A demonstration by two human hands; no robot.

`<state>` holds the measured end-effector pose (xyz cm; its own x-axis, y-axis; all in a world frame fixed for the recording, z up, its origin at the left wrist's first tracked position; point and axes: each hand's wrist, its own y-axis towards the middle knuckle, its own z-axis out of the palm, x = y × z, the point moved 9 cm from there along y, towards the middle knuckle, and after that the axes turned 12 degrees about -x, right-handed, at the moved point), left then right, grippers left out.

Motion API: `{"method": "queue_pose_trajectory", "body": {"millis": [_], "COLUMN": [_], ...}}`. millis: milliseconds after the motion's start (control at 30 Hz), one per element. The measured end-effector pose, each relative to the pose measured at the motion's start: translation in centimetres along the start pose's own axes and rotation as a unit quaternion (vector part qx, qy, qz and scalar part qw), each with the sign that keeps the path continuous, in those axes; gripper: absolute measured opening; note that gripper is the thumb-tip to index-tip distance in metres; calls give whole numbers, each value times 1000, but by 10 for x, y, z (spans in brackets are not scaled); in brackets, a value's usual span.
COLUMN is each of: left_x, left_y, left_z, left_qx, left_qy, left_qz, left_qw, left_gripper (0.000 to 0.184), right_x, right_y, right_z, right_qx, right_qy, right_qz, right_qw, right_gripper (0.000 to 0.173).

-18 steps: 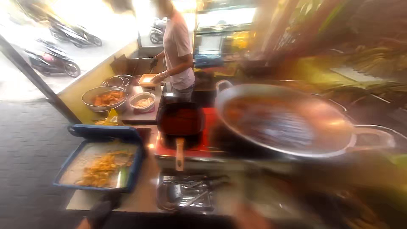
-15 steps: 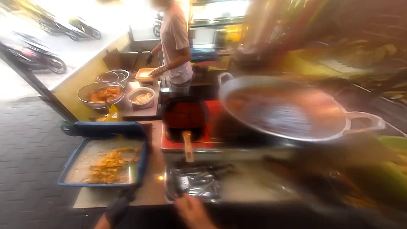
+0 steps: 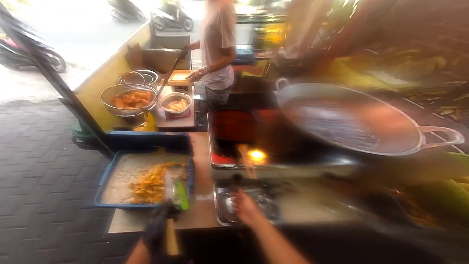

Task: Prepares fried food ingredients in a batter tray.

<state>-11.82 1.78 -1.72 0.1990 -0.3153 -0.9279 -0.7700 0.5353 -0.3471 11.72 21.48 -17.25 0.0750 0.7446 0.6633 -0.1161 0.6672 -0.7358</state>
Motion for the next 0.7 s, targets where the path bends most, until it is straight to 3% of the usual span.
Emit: {"method": "queue_pose_trajectory", "body": {"millis": [133, 233, 400, 500, 600, 700], "left_x": [6, 9, 18, 23, 1, -12], "left_y": [7, 9, 18, 22, 8, -2], "left_z": [-7, -13, -23, -28, -32, -35], "left_qx": [18, 25, 14, 21, -11, -27], "left_qy": [-22, -8, -2, -1, -25, -55], "left_qz": [0, -12, -8, 1, -27, -28], "left_qw": [1000, 1000, 1000, 1000, 999, 998], "left_gripper": [40, 41, 42, 43, 44, 43], "right_x": [15, 15, 13, 12, 14, 19], "right_y": [45, 61, 70, 75, 79, 78], "right_z": [5, 20, 26, 23, 15, 9], "right_qx": [-3, 13, 15, -24, -100, -164], "right_qy": [173, 257, 348, 312, 189, 64], "right_qz": [35, 73, 85, 43, -46, -116], "right_qw": [984, 964, 933, 949, 976, 977], "right_gripper": [54, 37, 35, 35, 30, 31]}}
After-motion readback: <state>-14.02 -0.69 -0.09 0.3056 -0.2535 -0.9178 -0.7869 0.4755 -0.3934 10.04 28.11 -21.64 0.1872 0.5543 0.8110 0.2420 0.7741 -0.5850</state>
